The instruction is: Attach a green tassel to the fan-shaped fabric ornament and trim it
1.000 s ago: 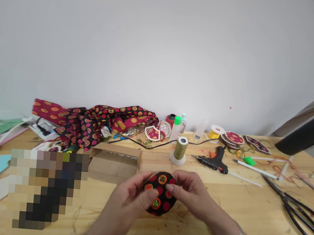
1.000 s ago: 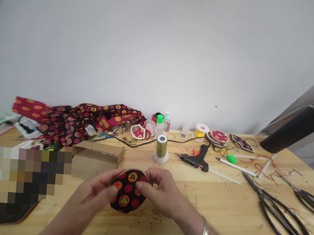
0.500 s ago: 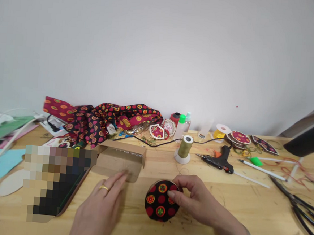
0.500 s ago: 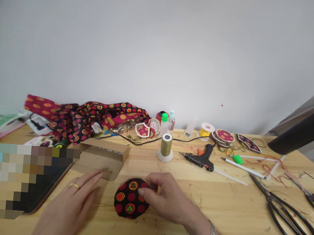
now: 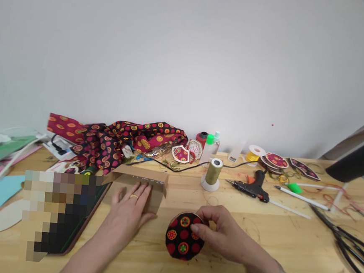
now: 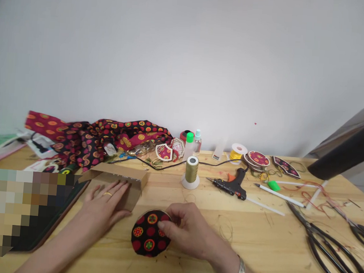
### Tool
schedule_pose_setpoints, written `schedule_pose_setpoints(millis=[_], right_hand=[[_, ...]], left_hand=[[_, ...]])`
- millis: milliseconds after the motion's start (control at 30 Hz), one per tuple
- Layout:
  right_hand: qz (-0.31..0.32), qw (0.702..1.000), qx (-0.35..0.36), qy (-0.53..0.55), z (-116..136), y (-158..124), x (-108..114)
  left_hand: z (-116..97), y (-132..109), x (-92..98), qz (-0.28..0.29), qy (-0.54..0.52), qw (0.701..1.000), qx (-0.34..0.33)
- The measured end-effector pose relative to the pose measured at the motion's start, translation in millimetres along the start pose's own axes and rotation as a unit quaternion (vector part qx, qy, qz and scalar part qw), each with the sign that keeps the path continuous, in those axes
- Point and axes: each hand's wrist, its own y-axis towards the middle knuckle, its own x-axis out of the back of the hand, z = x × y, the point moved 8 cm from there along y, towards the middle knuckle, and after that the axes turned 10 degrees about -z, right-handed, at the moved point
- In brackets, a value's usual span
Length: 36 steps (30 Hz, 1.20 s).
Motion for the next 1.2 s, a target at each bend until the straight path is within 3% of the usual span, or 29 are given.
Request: schedule_pose_setpoints(millis=[167, 300, 433, 567, 700, 867, 1200], right_hand=[[0.000, 1.000, 0.004, -0.001, 3.0, -1.4, 0.1], [0.000, 1.000, -0.001, 0.010, 1.2, -1.5, 0.4], [-0.010, 0.996, -0.015, 0.084, -2.9, -1.2, 2.8], [-0.014, 0.966, -0.057, 0.252, -6.2, 0.2, 4.0], [-0.036, 0.949, -0.064, 0.306, -6.5, 2.6, 8.4], [-0.049, 0.947, -0.069, 0.311, -7.3, 3.6, 10.9], [-0.036, 0.948, -0.069, 0.309, -5.4, 2.3, 8.4]], left_hand=[[-13.8, 3.9, 5.5, -0.050, 0.010, 0.994, -0.098], [-30.9, 3.2, 16.2, -0.137, 0.020, 0.971, -0.197], [-36.5, 2.8, 31.2, -0.200, 0.028, 0.948, -0.246], [-36.4, 11.6, 52.4, -0.228, 0.001, 0.941, -0.249], [-41.4, 25.5, 62.6, -0.236, -0.030, 0.945, -0.226], [-46.6, 35.8, 52.4, -0.251, -0.058, 0.943, -0.209], [-26.8, 73.1, 43.2, -0.219, -0.058, 0.961, -0.160]])
